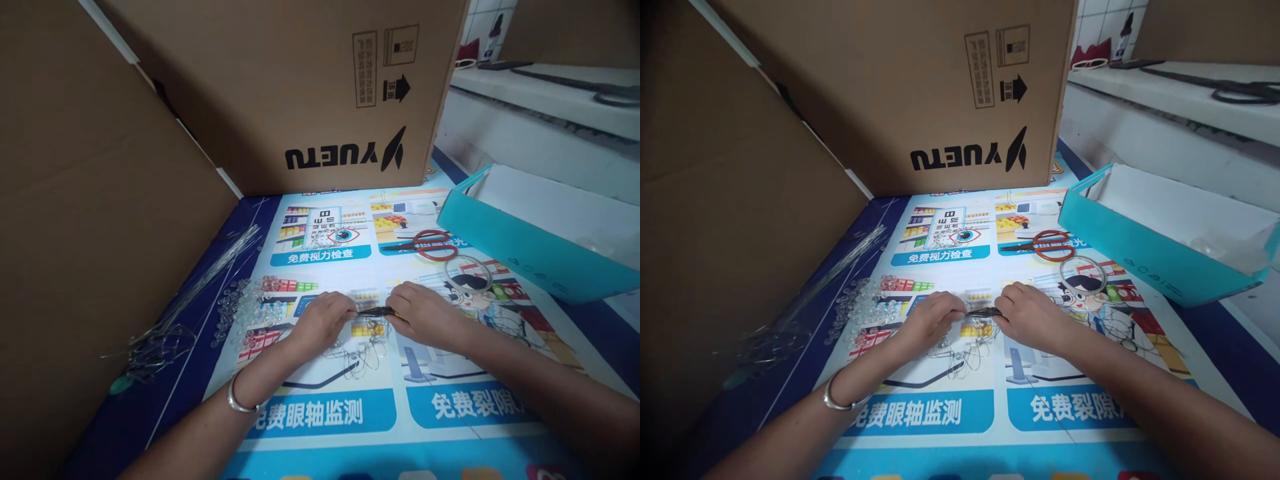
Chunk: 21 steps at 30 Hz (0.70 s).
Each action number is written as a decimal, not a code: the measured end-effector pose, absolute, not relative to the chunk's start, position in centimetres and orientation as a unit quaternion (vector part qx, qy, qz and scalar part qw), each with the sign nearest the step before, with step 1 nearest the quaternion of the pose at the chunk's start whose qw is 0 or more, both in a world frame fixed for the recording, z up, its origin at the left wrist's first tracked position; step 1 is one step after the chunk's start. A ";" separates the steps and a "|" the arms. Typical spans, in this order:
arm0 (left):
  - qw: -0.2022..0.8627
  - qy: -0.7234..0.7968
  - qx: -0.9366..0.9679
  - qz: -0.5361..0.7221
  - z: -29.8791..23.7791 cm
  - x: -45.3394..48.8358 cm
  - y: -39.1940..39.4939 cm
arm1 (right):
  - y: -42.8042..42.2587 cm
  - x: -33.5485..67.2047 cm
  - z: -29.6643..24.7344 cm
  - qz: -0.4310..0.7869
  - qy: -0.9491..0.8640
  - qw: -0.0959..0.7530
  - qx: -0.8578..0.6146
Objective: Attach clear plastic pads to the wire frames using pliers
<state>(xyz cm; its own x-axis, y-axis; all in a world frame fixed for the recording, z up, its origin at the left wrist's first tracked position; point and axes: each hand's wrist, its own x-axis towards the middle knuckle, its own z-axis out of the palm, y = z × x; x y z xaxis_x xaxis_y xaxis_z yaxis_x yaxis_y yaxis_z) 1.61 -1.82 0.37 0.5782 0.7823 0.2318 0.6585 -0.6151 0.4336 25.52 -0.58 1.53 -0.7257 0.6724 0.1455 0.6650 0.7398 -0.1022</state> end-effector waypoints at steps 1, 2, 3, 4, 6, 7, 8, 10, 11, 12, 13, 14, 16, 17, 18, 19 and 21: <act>0.151 0.410 0.876 0.203 0.5 1.6 -1.8 | -0.6 25.5 1.5 0.024 -0.929 0.087 -0.360; 0.149 0.408 0.877 0.204 0.5 1.6 -1.8 | -0.6 25.5 1.5 0.027 -0.929 0.088 -0.359; 0.148 0.405 0.879 0.204 0.5 1.6 -1.8 | -0.6 25.4 1.5 0.029 -0.929 0.091 -0.359; 0.146 0.402 0.881 0.204 0.5 1.6 -1.7 | -0.6 25.4 1.5 0.030 -0.929 0.094 -0.358; 0.142 0.395 0.884 0.207 0.4 1.5 -1.7 | -0.6 25.4 1.4 0.032 -0.928 0.100 -0.358; 0.141 0.392 0.885 0.209 0.3 1.5 -1.7 | -0.6 25.5 1.4 0.033 -0.927 0.102 -0.359; 0.141 0.389 0.886 0.211 0.3 1.5 -1.6 | -0.6 25.5 1.4 0.033 -0.927 0.103 -0.360; 0.143 0.383 0.887 0.214 0.3 1.4 -1.6 | -0.6 25.5 1.4 0.033 -0.927 0.103 -0.360; 0.146 0.381 0.888 0.215 0.3 1.4 -1.6 | -0.6 25.5 1.5 0.033 -0.927 0.102 -0.359; 0.149 0.379 0.888 0.215 0.3 1.3 -1.6 | -0.6 25.5 1.5 0.034 -0.928 0.100 -0.356; 0.152 0.378 0.887 0.216 0.4 1.3 -1.7 | -0.6 25.5 1.6 0.035 -0.930 0.098 -0.353; 0.156 0.378 0.886 0.218 0.4 1.3 -1.7 | -0.5 25.5 1.7 0.037 -0.931 0.096 -0.350; 0.167 0.375 0.884 0.225 0.4 1.2 -1.7 | -0.4 25.5 1.8 0.044 -0.934 0.093 -0.343; 0.173 0.371 0.883 0.228 0.3 1.2 -1.7 | -0.4 25.5 1.8 0.048 -0.935 0.093 -0.340; 0.178 0.368 0.883 0.230 0.3 1.2 -1.7 | -0.3 25.5 1.8 0.053 -0.935 0.095 -0.337; 0.182 0.365 0.883 0.231 0.3 1.2 -1.7 | -0.2 25.5 1.8 0.058 -0.936 0.097 -0.334; 0.188 0.359 0.884 0.234 0.3 1.1 -1.6 | -0.1 25.6 1.8 0.067 -0.938 0.102 -0.326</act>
<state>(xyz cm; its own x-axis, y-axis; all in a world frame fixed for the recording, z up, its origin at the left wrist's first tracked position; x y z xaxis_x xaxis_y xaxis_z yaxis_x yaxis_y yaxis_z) 1.13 -1.62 0.35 0.6327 0.7228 0.2779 0.5470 -0.6712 0.5003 25.62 -0.12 1.76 -0.7670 0.6247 0.1465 0.5973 0.7785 -0.1927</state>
